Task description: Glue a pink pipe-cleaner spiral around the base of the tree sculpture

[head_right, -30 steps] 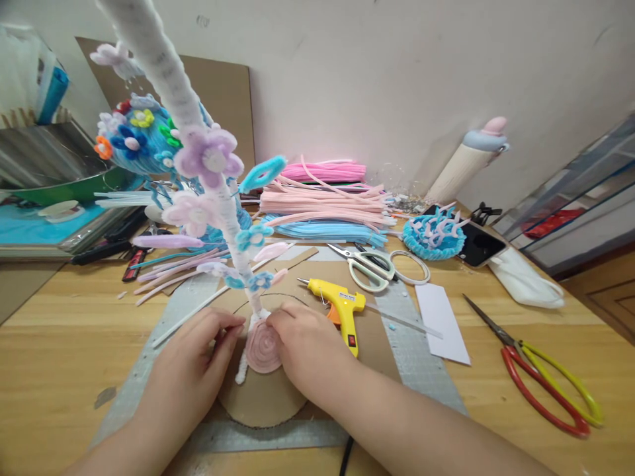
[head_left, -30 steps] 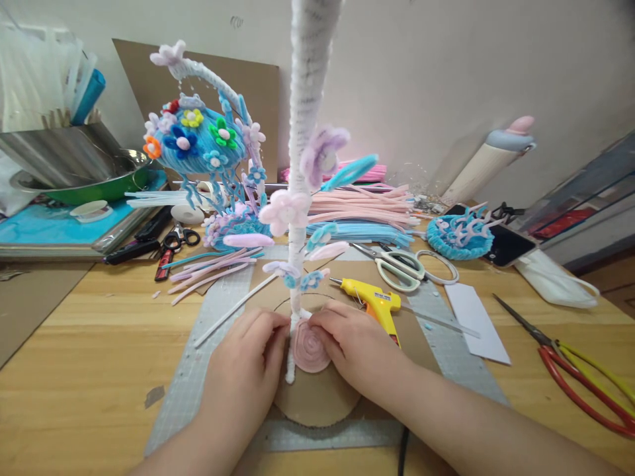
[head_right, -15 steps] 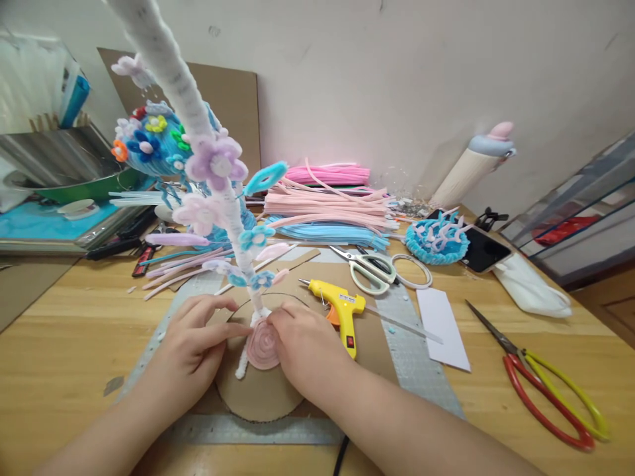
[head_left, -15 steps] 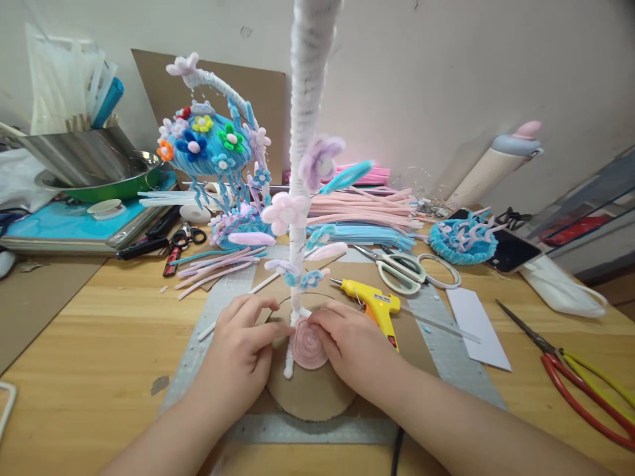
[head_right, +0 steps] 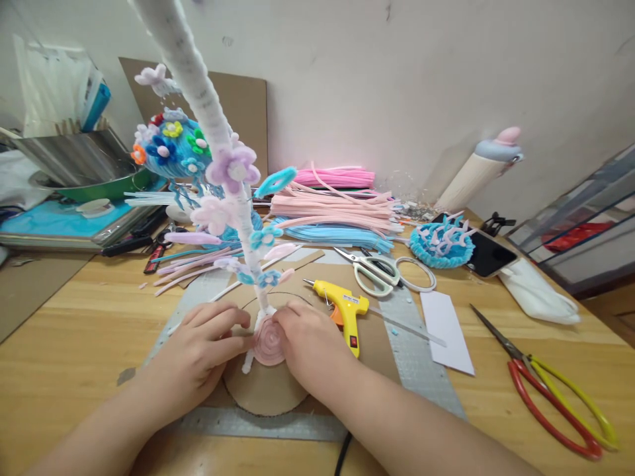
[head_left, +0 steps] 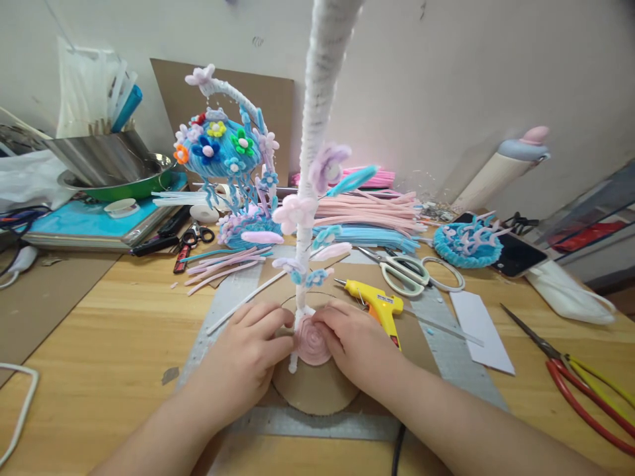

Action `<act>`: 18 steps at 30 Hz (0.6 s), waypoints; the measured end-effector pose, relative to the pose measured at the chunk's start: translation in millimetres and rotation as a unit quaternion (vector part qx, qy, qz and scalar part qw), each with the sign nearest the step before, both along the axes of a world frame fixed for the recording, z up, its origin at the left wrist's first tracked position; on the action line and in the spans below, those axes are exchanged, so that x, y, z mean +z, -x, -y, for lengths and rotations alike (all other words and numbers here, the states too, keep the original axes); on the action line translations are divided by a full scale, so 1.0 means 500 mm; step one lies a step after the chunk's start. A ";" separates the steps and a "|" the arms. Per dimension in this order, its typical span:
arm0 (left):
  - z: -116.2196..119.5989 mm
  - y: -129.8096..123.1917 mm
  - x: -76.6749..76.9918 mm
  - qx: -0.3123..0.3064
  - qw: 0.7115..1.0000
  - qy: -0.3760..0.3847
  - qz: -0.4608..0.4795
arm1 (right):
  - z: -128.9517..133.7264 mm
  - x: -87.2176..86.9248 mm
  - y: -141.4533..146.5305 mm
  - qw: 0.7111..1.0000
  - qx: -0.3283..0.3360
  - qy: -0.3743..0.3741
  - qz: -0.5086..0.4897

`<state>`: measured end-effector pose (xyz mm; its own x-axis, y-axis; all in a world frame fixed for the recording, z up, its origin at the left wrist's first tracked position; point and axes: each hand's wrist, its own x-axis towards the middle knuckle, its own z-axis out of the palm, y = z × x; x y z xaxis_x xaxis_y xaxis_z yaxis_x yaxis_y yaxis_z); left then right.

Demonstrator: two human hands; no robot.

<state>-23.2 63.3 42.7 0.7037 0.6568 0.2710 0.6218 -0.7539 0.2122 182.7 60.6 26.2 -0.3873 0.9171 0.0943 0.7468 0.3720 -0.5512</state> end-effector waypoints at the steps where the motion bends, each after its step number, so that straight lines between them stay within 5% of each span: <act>1: 0.000 -0.001 0.000 0.000 1.000 0.005 -0.003 | 0.000 0.000 0.000 1.000 0.000 0.000 -0.001; 18: -0.004 -0.011 -0.024 0.098 0.990 0.070 0.070 | -0.002 -0.002 -0.001 1.000 0.002 -0.005 -0.002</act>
<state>-17.4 65.1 30.6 0.5201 0.8158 0.2531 0.7108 -0.5777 0.4013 183.1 61.8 25.1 -0.3908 0.9144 0.1057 0.7425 0.3810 -0.5510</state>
